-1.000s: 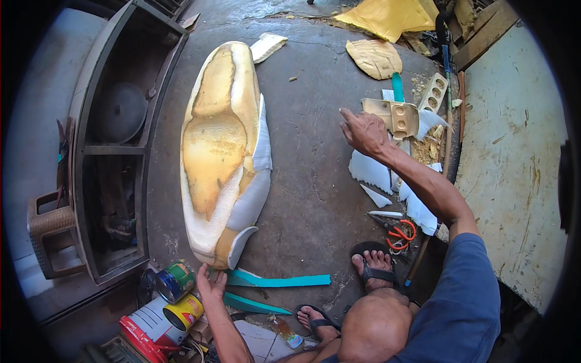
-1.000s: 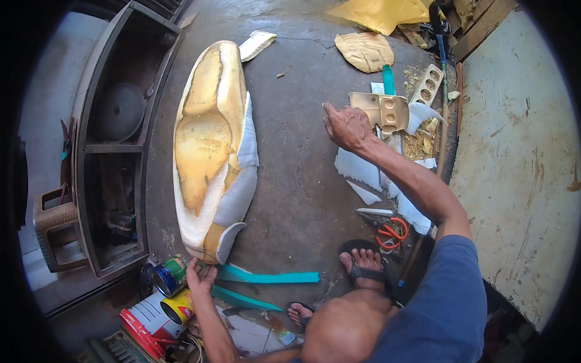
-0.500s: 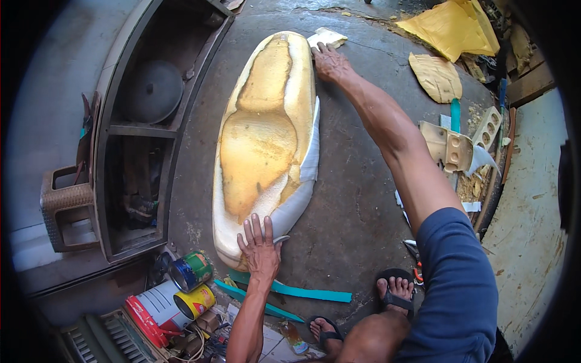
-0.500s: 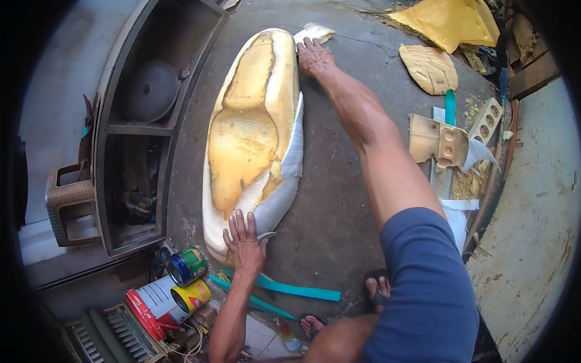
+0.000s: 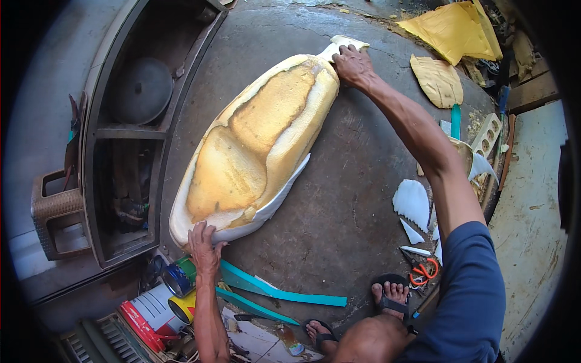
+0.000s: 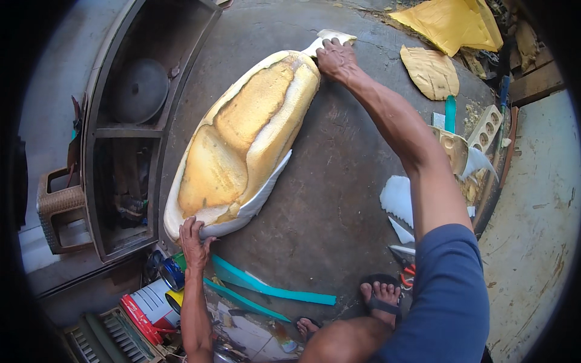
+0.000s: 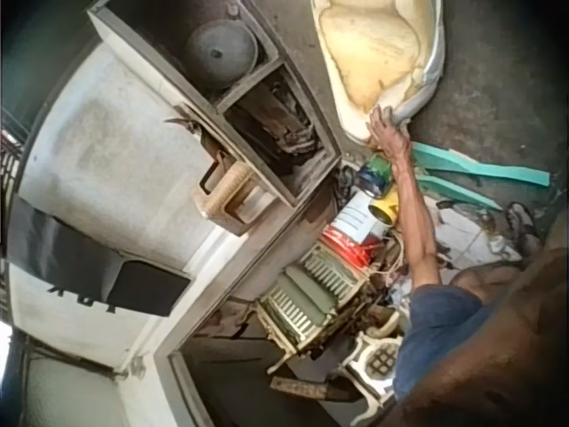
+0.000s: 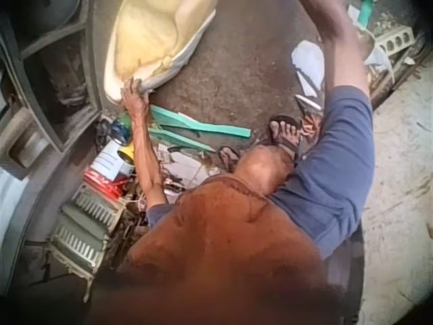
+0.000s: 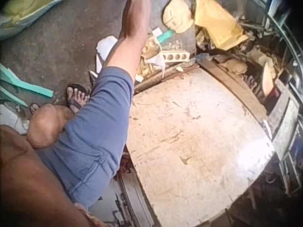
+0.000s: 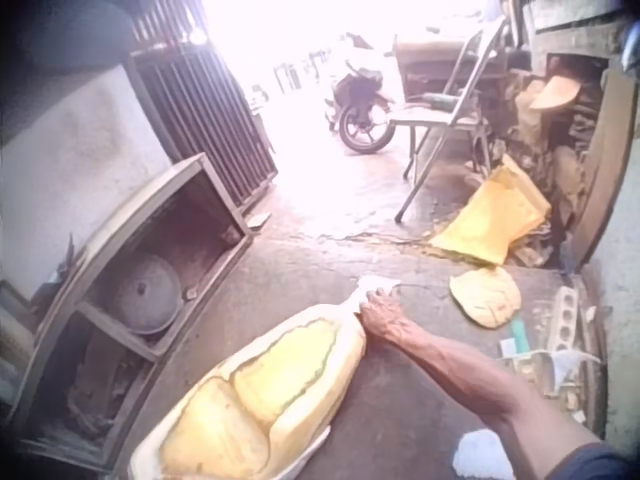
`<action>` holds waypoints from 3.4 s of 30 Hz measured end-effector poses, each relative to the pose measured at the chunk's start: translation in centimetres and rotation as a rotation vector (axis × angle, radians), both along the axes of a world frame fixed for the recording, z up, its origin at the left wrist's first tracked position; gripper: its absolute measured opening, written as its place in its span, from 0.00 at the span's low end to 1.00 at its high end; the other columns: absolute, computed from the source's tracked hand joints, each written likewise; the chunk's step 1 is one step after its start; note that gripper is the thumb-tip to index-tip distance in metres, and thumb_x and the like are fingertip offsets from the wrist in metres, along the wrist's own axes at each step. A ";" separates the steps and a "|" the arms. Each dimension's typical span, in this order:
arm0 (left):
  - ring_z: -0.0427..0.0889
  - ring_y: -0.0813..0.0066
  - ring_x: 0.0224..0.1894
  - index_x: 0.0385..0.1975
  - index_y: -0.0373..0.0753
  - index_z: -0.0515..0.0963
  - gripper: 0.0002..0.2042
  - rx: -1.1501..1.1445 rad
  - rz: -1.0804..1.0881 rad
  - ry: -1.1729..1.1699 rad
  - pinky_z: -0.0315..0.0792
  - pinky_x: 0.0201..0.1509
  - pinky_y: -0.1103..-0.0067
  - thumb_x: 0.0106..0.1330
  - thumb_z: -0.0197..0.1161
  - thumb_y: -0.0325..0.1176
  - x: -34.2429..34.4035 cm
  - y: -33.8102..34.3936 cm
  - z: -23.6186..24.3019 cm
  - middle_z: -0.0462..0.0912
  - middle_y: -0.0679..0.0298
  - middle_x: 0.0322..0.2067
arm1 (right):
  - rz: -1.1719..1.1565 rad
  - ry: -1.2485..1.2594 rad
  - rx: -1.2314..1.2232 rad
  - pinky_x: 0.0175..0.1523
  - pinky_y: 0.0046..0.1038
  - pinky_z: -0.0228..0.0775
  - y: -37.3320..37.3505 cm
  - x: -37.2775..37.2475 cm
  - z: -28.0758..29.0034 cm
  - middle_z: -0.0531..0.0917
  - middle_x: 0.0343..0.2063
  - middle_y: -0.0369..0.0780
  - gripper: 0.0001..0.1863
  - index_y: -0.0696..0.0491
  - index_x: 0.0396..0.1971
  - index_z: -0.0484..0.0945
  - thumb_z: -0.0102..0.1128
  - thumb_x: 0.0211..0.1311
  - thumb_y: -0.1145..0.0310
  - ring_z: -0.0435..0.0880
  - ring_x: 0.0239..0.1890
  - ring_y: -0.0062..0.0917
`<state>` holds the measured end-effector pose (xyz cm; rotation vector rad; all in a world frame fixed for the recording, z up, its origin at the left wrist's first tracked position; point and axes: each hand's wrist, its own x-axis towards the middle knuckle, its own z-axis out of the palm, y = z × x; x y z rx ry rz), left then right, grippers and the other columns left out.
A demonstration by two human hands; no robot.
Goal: The person applies adhesive from a bottle to pieces of foam and the surface of a motorcycle seat foam base, then presses and fits the foam pieces onto the base using their hands and cuts the foam with shears.
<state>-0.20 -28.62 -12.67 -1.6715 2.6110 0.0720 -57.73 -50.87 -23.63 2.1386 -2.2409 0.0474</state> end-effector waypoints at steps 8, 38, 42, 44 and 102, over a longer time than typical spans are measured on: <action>0.73 0.50 0.56 0.46 0.40 0.75 0.29 0.054 0.086 0.082 0.68 0.61 0.61 0.40 0.79 0.27 -0.3 -1.5 1.0 0.75 0.54 0.53 | -0.382 -1.807 -0.025 0.38 0.28 0.82 6.7 -6.9 3.1 0.83 0.46 0.40 0.28 0.58 0.55 0.78 0.58 0.71 0.47 0.86 0.37 0.24; 0.62 0.41 0.66 0.64 0.31 0.57 0.32 -0.100 0.398 0.518 0.55 0.73 0.58 0.62 0.64 0.29 -12.4 12.8 -1.9 0.63 0.41 0.60 | -0.866 -1.475 -0.114 0.42 0.24 0.77 47.7 1.8 8.7 0.85 0.38 0.40 0.26 0.61 0.51 0.80 0.56 0.73 0.50 0.83 0.37 0.19; 0.59 0.48 0.67 0.63 0.32 0.58 0.35 0.001 0.824 0.780 0.55 0.72 0.59 0.62 0.70 0.38 -17.5 17.1 -3.2 0.60 0.43 0.60 | -0.558 -1.287 -0.177 0.41 0.21 0.71 43.3 2.1 13.1 0.84 0.36 0.36 0.23 0.59 0.51 0.80 0.56 0.74 0.52 0.79 0.36 0.15; 0.62 0.53 0.67 0.64 0.37 0.59 0.37 0.172 1.318 1.194 0.60 0.70 0.54 0.63 0.72 0.47 -18.2 17.9 -4.3 0.62 0.50 0.62 | -0.442 -1.329 -0.226 0.41 0.21 0.69 41.6 4.1 15.2 0.83 0.35 0.34 0.21 0.59 0.50 0.80 0.57 0.75 0.55 0.76 0.35 0.14; 0.80 0.54 0.56 0.65 0.34 0.69 0.35 1.018 0.734 -0.052 0.73 0.60 0.64 0.57 0.74 0.36 7.9 34.6 5.5 0.82 0.47 0.50 | -0.325 -1.376 0.343 0.40 0.33 0.73 43.0 9.9 12.5 0.84 0.28 0.42 0.29 0.57 0.41 0.83 0.57 0.67 0.41 0.81 0.31 0.27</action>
